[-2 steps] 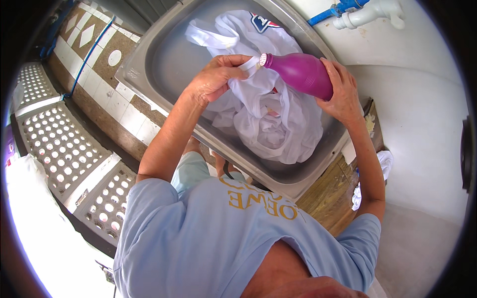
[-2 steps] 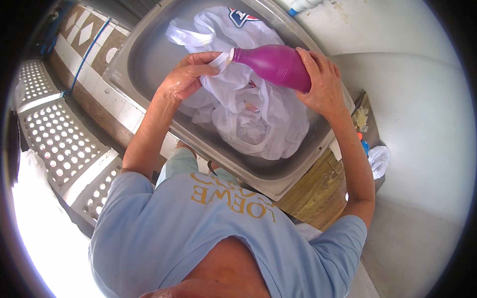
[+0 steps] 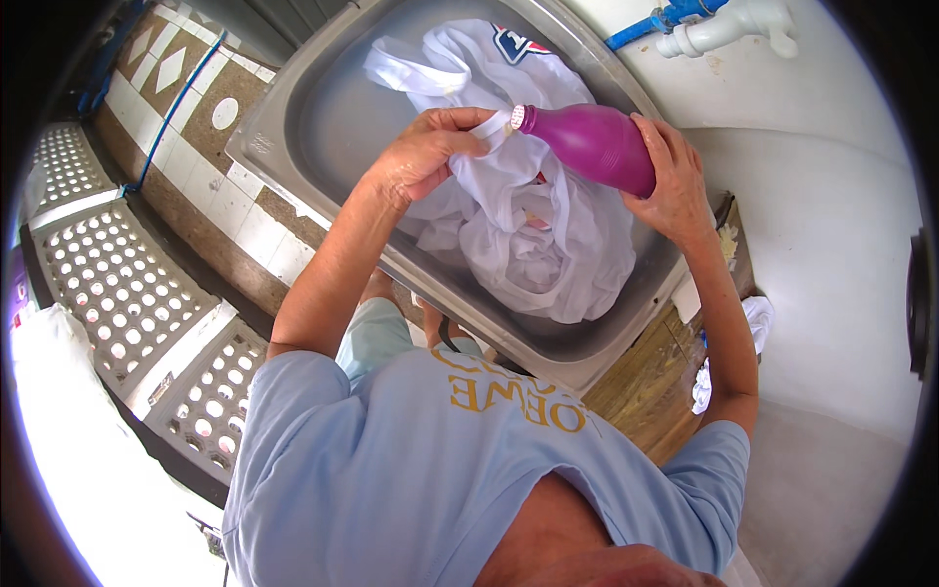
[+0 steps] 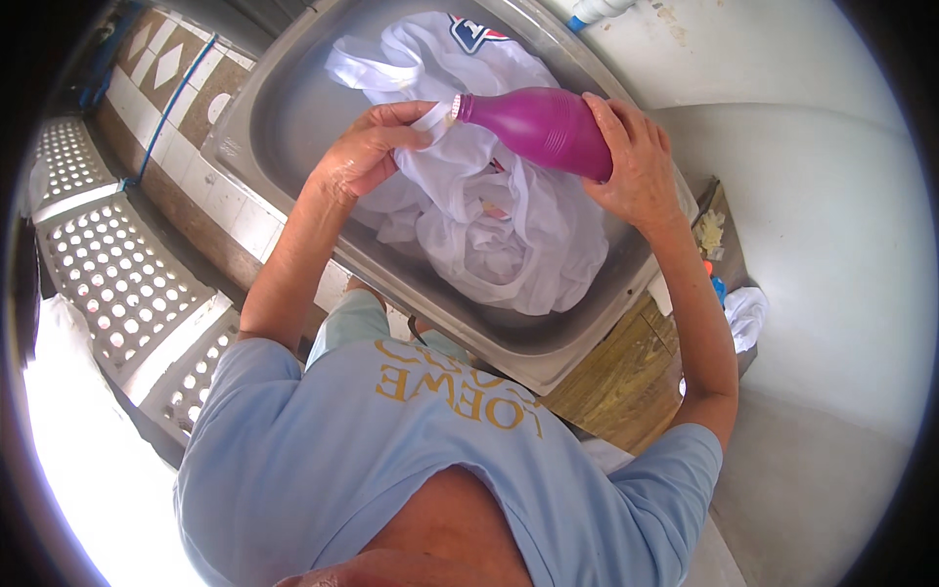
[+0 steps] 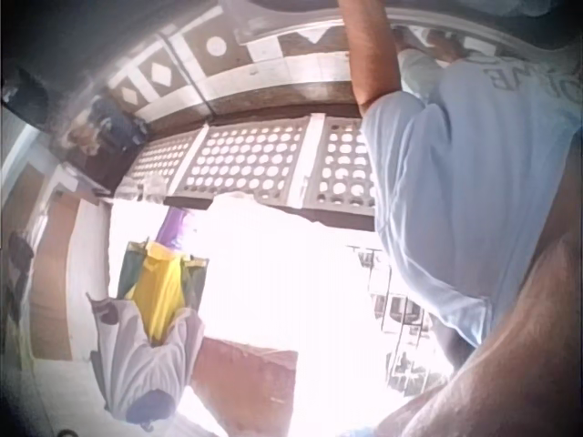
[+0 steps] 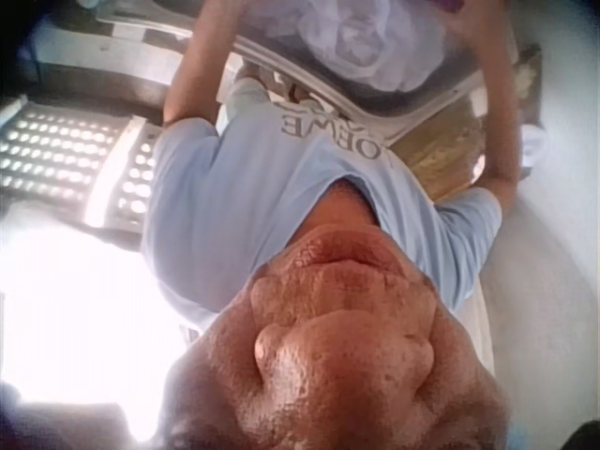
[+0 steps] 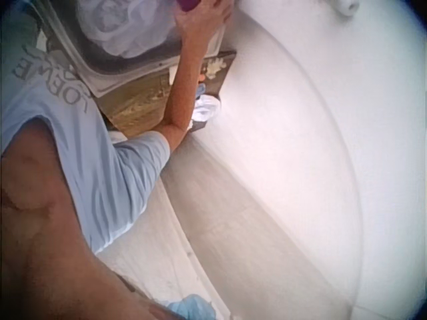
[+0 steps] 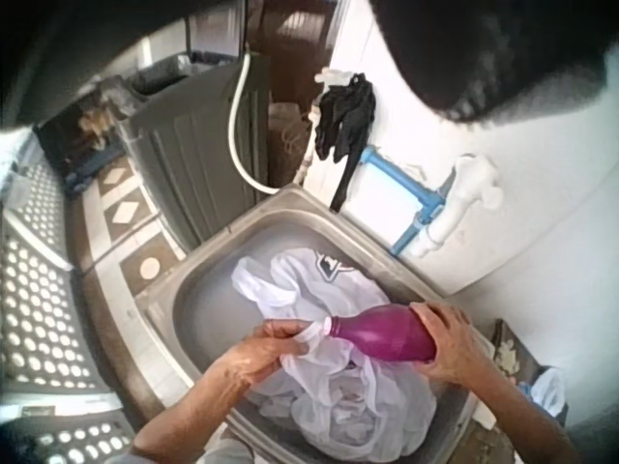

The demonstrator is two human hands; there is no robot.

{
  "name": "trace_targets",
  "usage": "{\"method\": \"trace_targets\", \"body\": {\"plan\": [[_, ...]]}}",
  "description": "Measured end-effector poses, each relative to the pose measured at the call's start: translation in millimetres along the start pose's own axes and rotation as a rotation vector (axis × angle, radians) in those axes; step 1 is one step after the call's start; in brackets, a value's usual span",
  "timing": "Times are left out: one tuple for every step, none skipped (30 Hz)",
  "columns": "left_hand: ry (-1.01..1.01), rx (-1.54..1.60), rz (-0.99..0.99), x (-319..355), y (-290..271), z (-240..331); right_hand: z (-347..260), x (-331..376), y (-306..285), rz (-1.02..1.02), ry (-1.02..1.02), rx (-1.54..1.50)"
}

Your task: The person washes a white shirt by hand in a basin of water, scrubing the fabric, applying liquid detergent from a purple bottle to a stain, and then rinsing the shirt before placing it into a top-loading washing machine.

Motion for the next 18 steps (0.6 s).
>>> {"method": "trace_targets", "body": {"plan": [[-0.008, 0.009, 0.001, -0.9, -0.9, -1.5, -0.2, -0.6, -0.3, 0.002, -0.004, 0.012], [-0.016, 0.018, 0.002, -1.5, -1.2, -2.8, -0.5, -1.1, -0.7, 0.005, -0.007, 0.025], [-0.021, 0.024, 0.008, -1.5, -1.0, -3.6, -0.8, -1.3, -1.1, 0.006, -0.012, 0.030], [-0.026, 0.028, 0.015, -1.6, -0.4, -3.7, -1.1, -1.7, -1.1, 0.008, -0.018, 0.032], [-0.032, 0.032, 0.023, -1.6, 0.4, -3.5, -1.4, -2.1, -1.1, 0.011, -0.023, 0.035], [-0.039, 0.059, 0.033, -1.0, 2.0, -2.6, -1.2, -2.5, -0.9, 0.008, -0.022, 0.037], [-0.048, 0.084, 0.041, -0.2, 4.3, -1.3, -1.1, -2.5, -0.6, 0.006, -0.019, 0.040], [-0.056, 0.110, 0.050, 0.1, 5.3, -1.3, -0.9, -2.4, -0.5, 0.003, -0.016, 0.043], [-0.062, 0.116, 0.051, -0.5, 4.8, -2.7, -0.9, -2.1, -0.6, 0.001, -0.018, 0.046], [-0.067, 0.122, 0.052, -1.5, 3.7, -4.2, -1.1, -2.1, -1.2, -0.001, -0.020, 0.050], [-0.072, 0.128, 0.052, -2.2, 3.0, -5.3, -1.4, -2.2, -1.9, -0.003, -0.023, 0.054], [-0.076, 0.128, 0.056, -2.3, 2.8, -5.6, -1.9, -2.6, -2.7, -0.010, -0.025, 0.060], [-0.080, 0.127, 0.060, -2.7, 2.7, -5.7, -2.3, -3.3, -3.8, -0.016, -0.028, 0.065], [-0.084, 0.126, 0.063, -2.8, 2.7, -6.0, -2.7, -3.9, -4.9, -0.023, -0.030, 0.071], [-0.083, 0.129, 0.067, -3.0, 2.8, -6.2, -2.7, -4.2, -6.0, -0.027, -0.031, 0.076], [-0.082, 0.131, 0.070, -3.1, 2.8, -6.3, -2.8, -4.6, -7.1, -0.032, -0.033, 0.082], [-0.081, 0.133, 0.072, -3.3, 2.9, -6.4, -3.1, -4.8, -8.0, -0.037, -0.034, 0.088], [-0.083, 0.135, 0.078, -3.7, 2.6, -7.4, -3.6, -5.1, -9.0, -0.038, -0.036, 0.096]]}}
Point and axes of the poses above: each hand's wrist, its own x-axis away from the middle knuckle, its own y-axis out of the palm, z = x × y, the point moved 6 cm from there along -x, towards the middle knuckle
